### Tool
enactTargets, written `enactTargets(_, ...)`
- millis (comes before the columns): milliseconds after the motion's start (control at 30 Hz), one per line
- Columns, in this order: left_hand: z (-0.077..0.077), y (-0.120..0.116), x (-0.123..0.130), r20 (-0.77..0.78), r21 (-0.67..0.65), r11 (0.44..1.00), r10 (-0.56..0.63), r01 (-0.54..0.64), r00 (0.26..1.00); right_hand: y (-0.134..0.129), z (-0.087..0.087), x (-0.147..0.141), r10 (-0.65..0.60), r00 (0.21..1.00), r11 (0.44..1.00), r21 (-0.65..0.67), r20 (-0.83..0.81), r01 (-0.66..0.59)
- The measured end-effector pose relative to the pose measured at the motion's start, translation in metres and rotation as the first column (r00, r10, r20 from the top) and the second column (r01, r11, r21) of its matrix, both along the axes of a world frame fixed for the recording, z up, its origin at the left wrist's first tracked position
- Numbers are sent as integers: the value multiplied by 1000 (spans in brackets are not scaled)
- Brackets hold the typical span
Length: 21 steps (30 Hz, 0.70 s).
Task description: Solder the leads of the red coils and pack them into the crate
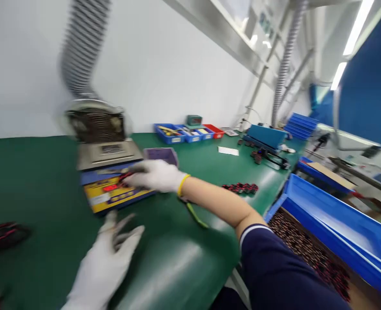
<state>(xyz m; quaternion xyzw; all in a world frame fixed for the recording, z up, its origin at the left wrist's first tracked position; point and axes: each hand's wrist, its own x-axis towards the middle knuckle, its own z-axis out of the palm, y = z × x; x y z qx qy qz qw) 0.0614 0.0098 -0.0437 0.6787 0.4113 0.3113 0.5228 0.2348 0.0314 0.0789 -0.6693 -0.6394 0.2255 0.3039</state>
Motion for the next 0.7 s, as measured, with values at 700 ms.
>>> enactTargets(700, 5, -9, -15, 75, -62, 998, 6, -2, 997, 175, -13, 28, -311, 941, 924, 273, 137, 266)
